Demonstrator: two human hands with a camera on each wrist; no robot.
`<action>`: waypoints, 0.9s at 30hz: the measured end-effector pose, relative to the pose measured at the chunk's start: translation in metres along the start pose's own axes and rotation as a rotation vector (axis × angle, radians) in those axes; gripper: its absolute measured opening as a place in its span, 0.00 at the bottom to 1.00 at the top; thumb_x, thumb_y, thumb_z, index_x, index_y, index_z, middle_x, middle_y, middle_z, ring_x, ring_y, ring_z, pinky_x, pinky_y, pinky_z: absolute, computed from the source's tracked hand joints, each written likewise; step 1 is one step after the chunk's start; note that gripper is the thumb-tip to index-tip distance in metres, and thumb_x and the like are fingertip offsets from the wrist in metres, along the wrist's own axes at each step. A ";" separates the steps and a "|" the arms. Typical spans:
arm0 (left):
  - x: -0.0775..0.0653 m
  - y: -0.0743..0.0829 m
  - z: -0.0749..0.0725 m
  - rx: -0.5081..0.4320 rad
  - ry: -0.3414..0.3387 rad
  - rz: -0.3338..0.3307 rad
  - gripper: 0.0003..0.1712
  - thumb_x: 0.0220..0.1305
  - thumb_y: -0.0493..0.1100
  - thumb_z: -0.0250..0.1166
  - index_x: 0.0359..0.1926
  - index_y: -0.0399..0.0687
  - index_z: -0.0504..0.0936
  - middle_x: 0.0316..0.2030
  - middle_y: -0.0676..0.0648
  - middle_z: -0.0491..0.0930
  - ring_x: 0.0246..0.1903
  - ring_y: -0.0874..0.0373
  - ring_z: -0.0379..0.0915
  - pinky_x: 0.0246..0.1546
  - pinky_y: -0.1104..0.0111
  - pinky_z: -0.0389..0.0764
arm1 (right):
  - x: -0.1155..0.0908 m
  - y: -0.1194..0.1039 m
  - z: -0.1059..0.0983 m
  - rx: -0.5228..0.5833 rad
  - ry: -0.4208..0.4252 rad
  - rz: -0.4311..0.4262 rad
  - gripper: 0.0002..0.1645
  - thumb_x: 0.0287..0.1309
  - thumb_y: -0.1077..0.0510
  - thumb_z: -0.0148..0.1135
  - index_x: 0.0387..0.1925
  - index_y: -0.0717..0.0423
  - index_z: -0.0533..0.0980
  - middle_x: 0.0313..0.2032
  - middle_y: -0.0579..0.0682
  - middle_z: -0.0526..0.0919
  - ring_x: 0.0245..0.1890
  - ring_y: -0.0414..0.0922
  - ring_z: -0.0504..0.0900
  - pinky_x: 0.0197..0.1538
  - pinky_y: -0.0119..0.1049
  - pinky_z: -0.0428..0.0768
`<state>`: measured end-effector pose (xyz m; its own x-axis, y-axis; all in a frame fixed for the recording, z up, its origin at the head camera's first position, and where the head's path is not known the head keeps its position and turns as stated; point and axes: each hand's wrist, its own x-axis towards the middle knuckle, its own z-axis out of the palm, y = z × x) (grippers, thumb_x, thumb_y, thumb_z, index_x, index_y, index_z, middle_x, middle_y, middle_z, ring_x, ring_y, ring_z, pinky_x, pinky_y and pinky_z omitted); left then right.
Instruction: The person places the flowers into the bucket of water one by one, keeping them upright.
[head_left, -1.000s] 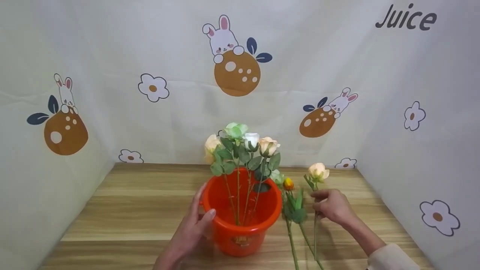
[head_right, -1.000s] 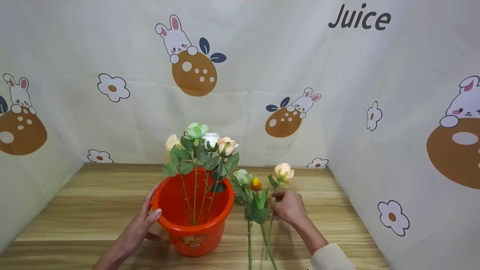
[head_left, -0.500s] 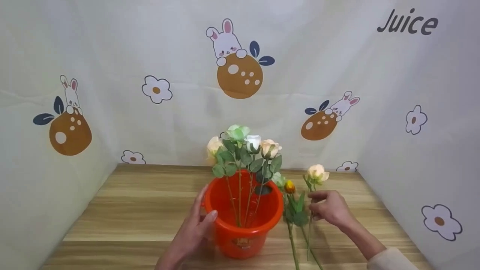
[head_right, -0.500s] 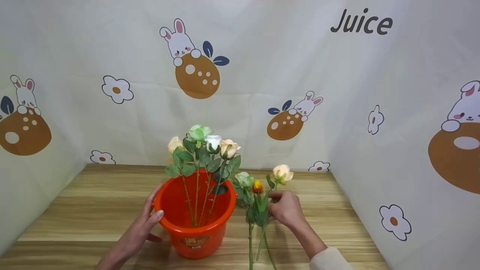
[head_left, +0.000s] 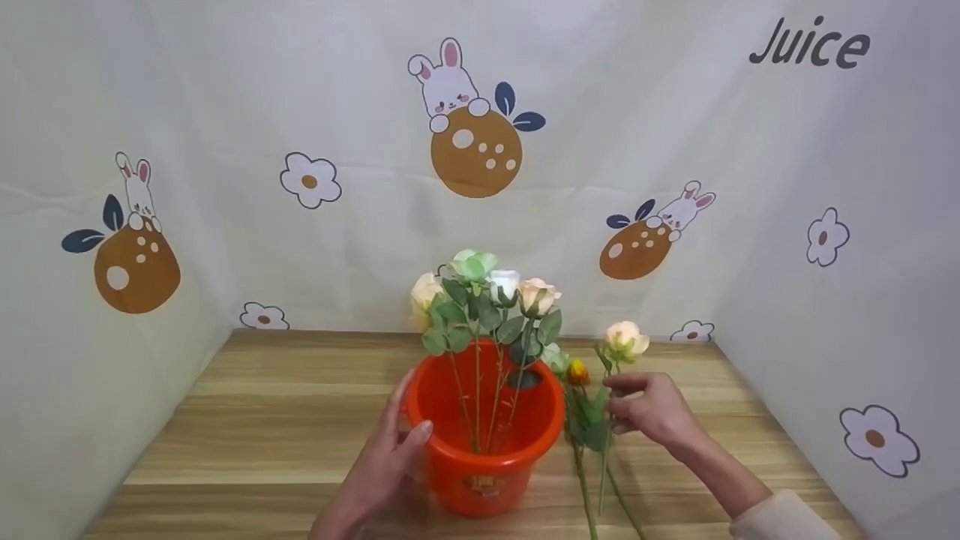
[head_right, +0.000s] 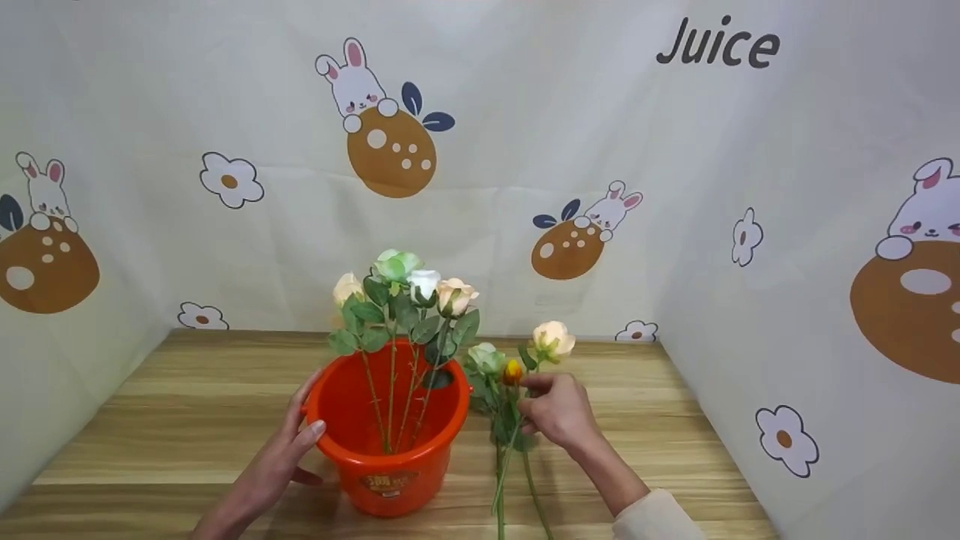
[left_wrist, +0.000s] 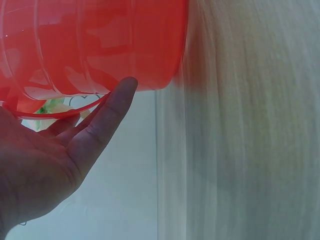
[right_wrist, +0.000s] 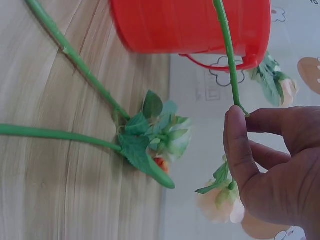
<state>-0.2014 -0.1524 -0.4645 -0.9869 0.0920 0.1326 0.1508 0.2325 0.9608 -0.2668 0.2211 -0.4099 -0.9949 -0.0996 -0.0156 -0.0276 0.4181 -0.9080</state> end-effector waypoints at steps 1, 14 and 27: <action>0.000 0.000 0.000 -0.001 0.001 -0.005 0.43 0.78 0.60 0.57 0.85 0.75 0.44 0.84 0.40 0.51 0.73 0.32 0.66 0.65 0.32 0.74 | -0.001 -0.002 0.001 0.004 0.002 -0.001 0.27 0.60 0.70 0.65 0.61 0.77 0.77 0.45 0.63 0.82 0.23 0.43 0.84 0.30 0.37 0.90; 0.000 0.001 -0.001 -0.019 -0.023 -0.008 0.43 0.78 0.61 0.56 0.85 0.74 0.44 0.83 0.40 0.54 0.67 0.39 0.74 0.63 0.34 0.77 | -0.004 -0.020 0.006 0.039 0.028 0.005 0.27 0.60 0.69 0.66 0.61 0.73 0.79 0.43 0.60 0.82 0.22 0.43 0.85 0.32 0.38 0.90; 0.000 0.002 0.000 -0.020 -0.007 -0.032 0.42 0.78 0.61 0.57 0.83 0.80 0.45 0.83 0.42 0.53 0.67 0.37 0.74 0.62 0.34 0.78 | -0.006 -0.032 0.007 0.068 0.048 -0.003 0.26 0.62 0.67 0.67 0.62 0.73 0.79 0.43 0.60 0.84 0.23 0.44 0.86 0.32 0.37 0.90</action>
<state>-0.2011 -0.1524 -0.4628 -0.9907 0.0920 0.0999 0.1178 0.2160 0.9693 -0.2595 0.2014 -0.3835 -0.9984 -0.0567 0.0055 -0.0253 0.3551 -0.9345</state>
